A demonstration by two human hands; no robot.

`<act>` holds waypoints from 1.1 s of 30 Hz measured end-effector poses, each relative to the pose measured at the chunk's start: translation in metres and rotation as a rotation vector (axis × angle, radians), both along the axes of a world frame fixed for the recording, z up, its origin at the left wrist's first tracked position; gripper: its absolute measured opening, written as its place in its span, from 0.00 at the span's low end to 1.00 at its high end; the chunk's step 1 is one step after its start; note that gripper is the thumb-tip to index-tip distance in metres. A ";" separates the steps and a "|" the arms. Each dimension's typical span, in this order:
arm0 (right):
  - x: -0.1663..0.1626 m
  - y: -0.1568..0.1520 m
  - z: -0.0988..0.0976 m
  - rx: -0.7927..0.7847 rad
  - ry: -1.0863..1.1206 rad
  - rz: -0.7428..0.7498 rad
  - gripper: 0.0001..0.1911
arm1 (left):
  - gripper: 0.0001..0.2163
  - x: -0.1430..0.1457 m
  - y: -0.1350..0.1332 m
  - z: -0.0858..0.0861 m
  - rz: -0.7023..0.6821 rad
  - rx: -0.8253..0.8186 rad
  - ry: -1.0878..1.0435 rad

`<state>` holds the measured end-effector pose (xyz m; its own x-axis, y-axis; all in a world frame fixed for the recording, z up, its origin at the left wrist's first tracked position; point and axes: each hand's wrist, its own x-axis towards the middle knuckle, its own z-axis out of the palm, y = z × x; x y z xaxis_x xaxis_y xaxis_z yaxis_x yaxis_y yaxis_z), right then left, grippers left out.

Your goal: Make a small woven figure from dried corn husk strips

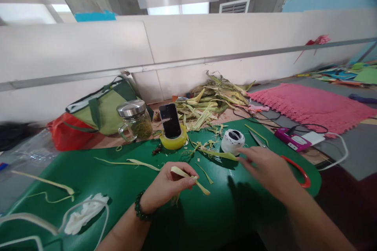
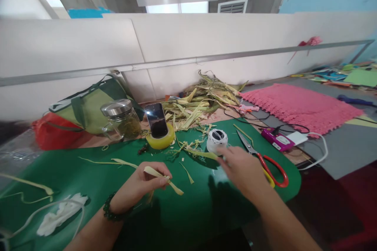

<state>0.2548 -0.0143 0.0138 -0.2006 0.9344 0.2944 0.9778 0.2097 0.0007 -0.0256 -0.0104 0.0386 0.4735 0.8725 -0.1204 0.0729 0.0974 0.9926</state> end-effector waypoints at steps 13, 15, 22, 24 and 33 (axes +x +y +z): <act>-0.082 0.001 -0.015 -0.178 0.023 0.086 0.05 | 0.14 -0.002 0.002 0.004 0.064 -0.018 0.001; -0.084 -0.007 -0.017 -0.088 0.077 0.126 0.05 | 0.14 -0.003 0.002 0.003 0.070 -0.035 -0.001; -0.094 -0.039 -0.001 0.139 0.584 0.607 0.11 | 0.12 0.000 0.001 0.000 0.040 0.024 0.041; -0.099 -0.041 0.001 0.135 0.672 0.626 0.09 | 0.12 0.002 0.001 -0.001 0.030 0.034 0.040; -0.102 -0.028 -0.011 0.073 0.885 0.470 0.07 | 0.15 0.002 0.002 -0.013 -0.017 -0.042 0.036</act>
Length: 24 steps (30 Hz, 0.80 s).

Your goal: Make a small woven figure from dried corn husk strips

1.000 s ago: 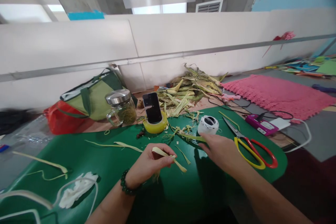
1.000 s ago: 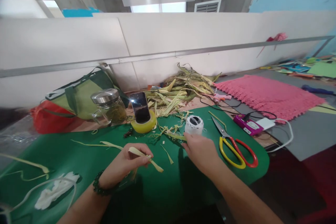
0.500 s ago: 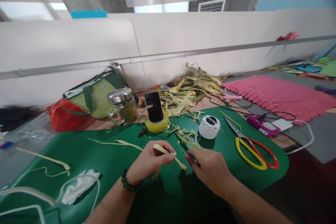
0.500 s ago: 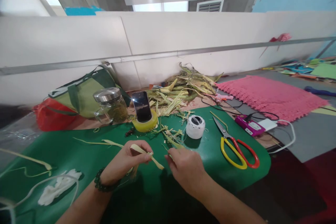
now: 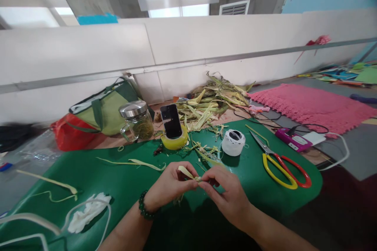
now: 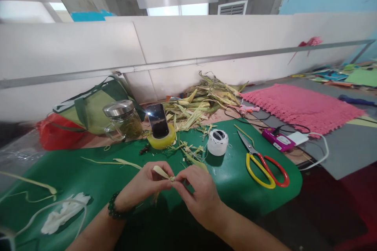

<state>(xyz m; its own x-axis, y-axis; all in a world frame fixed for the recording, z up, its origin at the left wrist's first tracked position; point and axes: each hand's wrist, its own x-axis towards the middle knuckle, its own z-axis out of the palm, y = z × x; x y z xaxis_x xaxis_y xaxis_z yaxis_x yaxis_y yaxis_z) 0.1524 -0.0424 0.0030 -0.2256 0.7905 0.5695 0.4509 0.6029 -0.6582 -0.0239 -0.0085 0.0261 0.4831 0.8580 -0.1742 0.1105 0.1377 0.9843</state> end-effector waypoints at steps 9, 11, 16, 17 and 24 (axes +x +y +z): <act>-0.001 0.004 -0.009 -0.072 -0.043 0.037 0.14 | 0.12 0.006 -0.005 0.009 0.031 0.059 0.124; -0.003 0.005 -0.011 -0.091 -0.032 0.039 0.15 | 0.11 0.006 -0.005 0.009 0.050 0.082 0.144; -0.007 0.011 -0.014 -0.342 0.092 0.090 0.17 | 0.11 0.005 -0.002 0.002 0.058 0.074 0.099; -0.007 0.013 -0.014 -0.363 0.113 0.084 0.18 | 0.11 0.006 -0.002 0.001 0.061 0.051 0.057; -0.007 0.020 -0.016 -0.169 0.083 -0.064 0.16 | 0.16 0.006 0.004 -0.002 0.185 -0.101 -0.127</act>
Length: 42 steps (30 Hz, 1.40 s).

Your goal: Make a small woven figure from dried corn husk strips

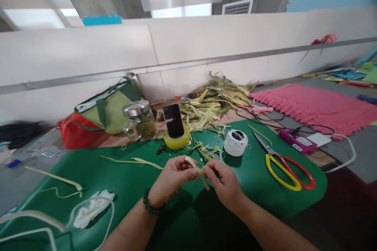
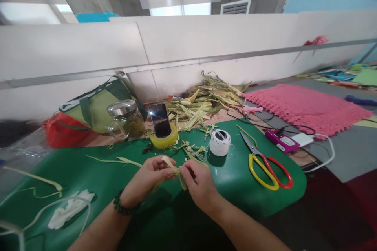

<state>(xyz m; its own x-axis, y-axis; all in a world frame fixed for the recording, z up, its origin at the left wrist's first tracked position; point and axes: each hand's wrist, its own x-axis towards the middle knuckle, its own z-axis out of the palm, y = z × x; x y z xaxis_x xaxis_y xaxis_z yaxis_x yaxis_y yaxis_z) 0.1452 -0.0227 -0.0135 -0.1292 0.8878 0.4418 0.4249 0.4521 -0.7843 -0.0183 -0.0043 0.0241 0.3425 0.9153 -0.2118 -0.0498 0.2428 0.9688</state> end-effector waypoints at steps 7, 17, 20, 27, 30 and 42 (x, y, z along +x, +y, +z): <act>0.002 -0.001 0.006 0.016 -0.006 0.030 0.15 | 0.15 -0.003 0.000 0.002 -0.006 0.045 0.055; -0.006 0.012 0.024 -0.118 -0.023 0.080 0.09 | 0.10 -0.002 -0.001 -0.005 -0.142 0.182 0.131; -0.006 0.004 0.018 -0.032 -0.082 0.055 0.11 | 0.09 0.000 -0.004 -0.001 -0.134 0.249 0.258; 0.033 0.016 0.021 -0.019 -0.155 -0.027 0.15 | 0.09 -0.001 -0.005 0.005 -0.189 0.241 0.235; 0.051 0.030 0.027 -0.011 -0.334 -0.192 0.14 | 0.11 -0.004 -0.001 0.006 -0.042 0.195 0.175; 0.022 0.083 0.023 -0.325 -1.013 -0.095 0.13 | 0.13 -0.006 0.005 0.010 0.183 0.165 0.059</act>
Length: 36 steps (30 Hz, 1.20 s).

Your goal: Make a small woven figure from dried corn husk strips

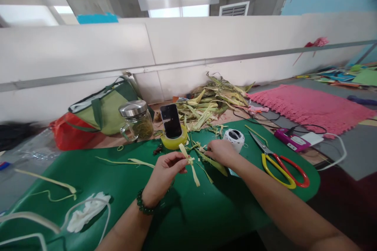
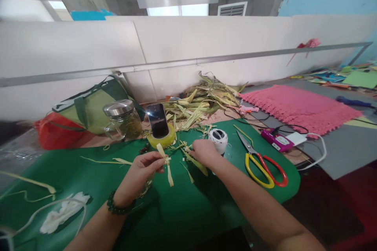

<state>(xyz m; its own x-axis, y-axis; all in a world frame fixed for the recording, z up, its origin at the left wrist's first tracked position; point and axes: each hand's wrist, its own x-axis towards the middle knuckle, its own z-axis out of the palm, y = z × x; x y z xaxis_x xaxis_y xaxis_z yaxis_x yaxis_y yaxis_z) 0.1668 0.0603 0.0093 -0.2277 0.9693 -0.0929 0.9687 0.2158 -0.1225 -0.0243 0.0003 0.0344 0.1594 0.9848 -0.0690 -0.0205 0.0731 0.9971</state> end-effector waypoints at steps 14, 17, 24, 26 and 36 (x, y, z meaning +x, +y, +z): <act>0.006 -0.018 -0.020 0.552 0.727 0.220 0.11 | 0.17 0.001 0.006 -0.014 0.161 -0.095 -0.149; 0.001 -0.025 -0.018 0.470 0.873 0.351 0.09 | 0.20 0.007 0.006 -0.014 0.115 -0.118 -0.073; -0.001 -0.028 -0.018 0.247 0.969 0.406 0.08 | 0.13 0.015 0.007 -0.016 0.061 -0.023 -0.084; 0.000 -0.027 -0.017 0.140 1.064 0.324 0.12 | 0.12 0.013 0.006 -0.015 0.043 -0.009 -0.051; 0.001 -0.027 -0.004 0.029 1.206 0.267 0.12 | 0.11 0.012 0.007 -0.017 -0.003 -0.016 0.052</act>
